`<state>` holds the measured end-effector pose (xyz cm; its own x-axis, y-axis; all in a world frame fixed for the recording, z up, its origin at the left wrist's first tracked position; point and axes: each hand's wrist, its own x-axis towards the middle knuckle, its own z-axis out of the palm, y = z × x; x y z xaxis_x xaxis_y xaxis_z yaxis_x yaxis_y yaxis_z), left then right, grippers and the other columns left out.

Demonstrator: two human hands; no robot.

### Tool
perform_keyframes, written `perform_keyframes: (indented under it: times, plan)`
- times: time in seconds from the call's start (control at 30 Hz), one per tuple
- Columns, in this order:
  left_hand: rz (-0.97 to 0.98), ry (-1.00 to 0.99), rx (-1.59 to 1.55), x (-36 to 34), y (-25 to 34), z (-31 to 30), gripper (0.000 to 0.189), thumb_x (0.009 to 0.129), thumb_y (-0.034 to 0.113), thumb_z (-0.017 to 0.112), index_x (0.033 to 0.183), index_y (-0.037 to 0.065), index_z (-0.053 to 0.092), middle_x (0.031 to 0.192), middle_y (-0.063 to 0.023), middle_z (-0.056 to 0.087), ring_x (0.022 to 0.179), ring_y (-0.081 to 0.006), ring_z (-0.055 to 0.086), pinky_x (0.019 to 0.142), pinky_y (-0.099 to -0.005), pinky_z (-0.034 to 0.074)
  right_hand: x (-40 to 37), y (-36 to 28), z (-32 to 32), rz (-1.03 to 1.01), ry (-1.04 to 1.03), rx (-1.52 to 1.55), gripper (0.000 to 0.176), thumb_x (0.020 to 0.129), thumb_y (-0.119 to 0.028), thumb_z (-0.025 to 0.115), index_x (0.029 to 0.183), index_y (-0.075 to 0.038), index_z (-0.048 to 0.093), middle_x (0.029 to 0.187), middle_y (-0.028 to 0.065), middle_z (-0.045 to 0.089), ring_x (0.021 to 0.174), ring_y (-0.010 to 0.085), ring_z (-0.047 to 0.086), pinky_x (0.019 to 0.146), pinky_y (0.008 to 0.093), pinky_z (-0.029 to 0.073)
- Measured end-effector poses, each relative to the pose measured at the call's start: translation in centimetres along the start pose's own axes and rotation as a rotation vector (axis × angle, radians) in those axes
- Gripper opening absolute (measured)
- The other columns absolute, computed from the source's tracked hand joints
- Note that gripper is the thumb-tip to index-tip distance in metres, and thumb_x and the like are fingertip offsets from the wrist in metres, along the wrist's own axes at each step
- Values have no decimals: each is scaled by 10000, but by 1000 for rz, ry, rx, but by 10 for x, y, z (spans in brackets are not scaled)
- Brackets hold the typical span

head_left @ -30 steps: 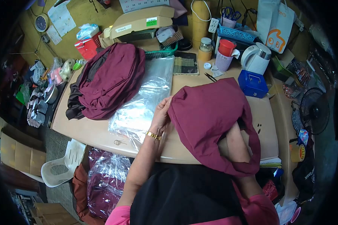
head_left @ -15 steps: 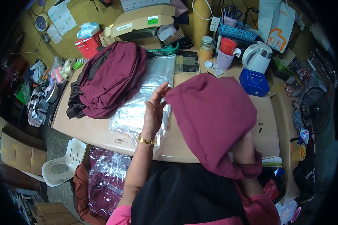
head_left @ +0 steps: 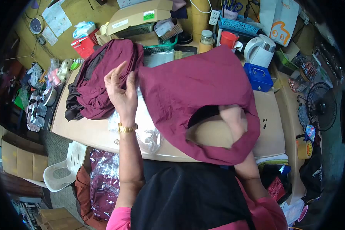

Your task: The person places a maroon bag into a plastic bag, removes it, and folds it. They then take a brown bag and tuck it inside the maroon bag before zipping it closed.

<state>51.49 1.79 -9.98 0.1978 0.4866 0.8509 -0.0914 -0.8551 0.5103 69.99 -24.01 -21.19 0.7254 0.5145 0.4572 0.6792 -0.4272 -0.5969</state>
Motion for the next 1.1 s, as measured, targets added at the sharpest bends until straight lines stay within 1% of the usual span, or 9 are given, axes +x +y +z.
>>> perform_keyframes:
  times: [0.1, 0.17, 0.3, 0.43, 0.57, 0.6, 0.7, 1.0, 1.1]
  plan:
    - [-464, -610, -826, -44, 66, 5, 248, 817, -106, 612, 1026, 17, 664, 944, -95, 683, 886, -165, 663, 743, -307, 534, -13, -31, 23, -243, -36, -147, 278, 919, -214, 536, 1115, -62, 662, 1076, 215, 661, 1031, 412, 604, 920, 478, 455]
    - [-256, -1393, -347, -67, 97, 15, 219, 840, 32, 574, 1044, -23, 631, 978, -182, 676, 964, -342, 667, 842, -376, 522, -29, -46, 21, -147, -335, 41, 254, 878, -199, 580, 1089, -84, 665, 1057, 212, 657, 986, 406, 609, 884, 490, 453]
    - [-193, -1218, 59, -159, 54, 28, 236, 888, 104, 552, 1084, -22, 584, 1048, -232, 618, 1040, -423, 588, 904, -482, 478, -36, -10, 31, -303, 60, -147, 232, 867, -223, 631, 1009, -44, 663, 918, 221, 656, 907, 429, 608, 808, 524, 454]
    - [-147, -1042, 252, -115, 36, 29, 341, 920, 229, 596, 1146, -21, 550, 1120, -267, 556, 995, -421, 568, 863, -492, 472, -18, 12, -7, 60, -253, -215, 330, 838, -312, 697, 980, -17, 657, 867, 240, 642, 852, 422, 609, 784, 520, 463]
    - [115, -473, 392, -30, 113, -2, 492, 909, 387, 635, 1177, -14, 535, 997, -259, 552, 943, -416, 552, 793, -496, 441, -6, -110, -72, -182, 392, -102, 412, 852, -412, 680, 935, -9, 661, 880, 251, 652, 855, 418, 620, 779, 522, 470]
    - [88, -520, 422, -27, 121, -14, 478, 920, 359, 620, 1190, -24, 525, 1037, -252, 554, 961, -423, 538, 838, -498, 419, -3, -110, -73, -182, 396, -100, 412, 852, -412, 680, 935, -9, 661, 880, 251, 652, 855, 418, 620, 779, 522, 470]
    - [-255, -956, 556, -36, 94, -12, 522, 951, 463, 553, 1145, -21, 549, 1017, -279, 581, 1010, -450, 536, 883, -523, 417, 19, -104, -78, 290, -546, -389, 565, 922, -543, 542, 1118, -30, 675, 1071, 266, 654, 1019, 403, 631, 903, 511, 474]
    - [-62, -1451, 699, -151, 42, 18, 489, 899, 234, 496, 1293, -56, 517, 1199, -226, 621, 1105, -359, 610, 934, -465, 493, -65, -44, 13, -270, -748, -359, 610, 916, -461, 541, 1408, -111, 447, 1402, 229, 454, 1257, 426, 453, 1018, 641, 335]
    - [-133, -1254, 685, -151, 3, 20, 413, 878, 217, 489, 1191, -38, 580, 1161, -218, 646, 1094, -356, 617, 937, -473, 468, -102, -37, 20, -241, -672, -317, 629, 948, -418, 496, 1480, -116, 356, 1470, 211, 377, 1329, 420, 387, 1071, 667, 255]
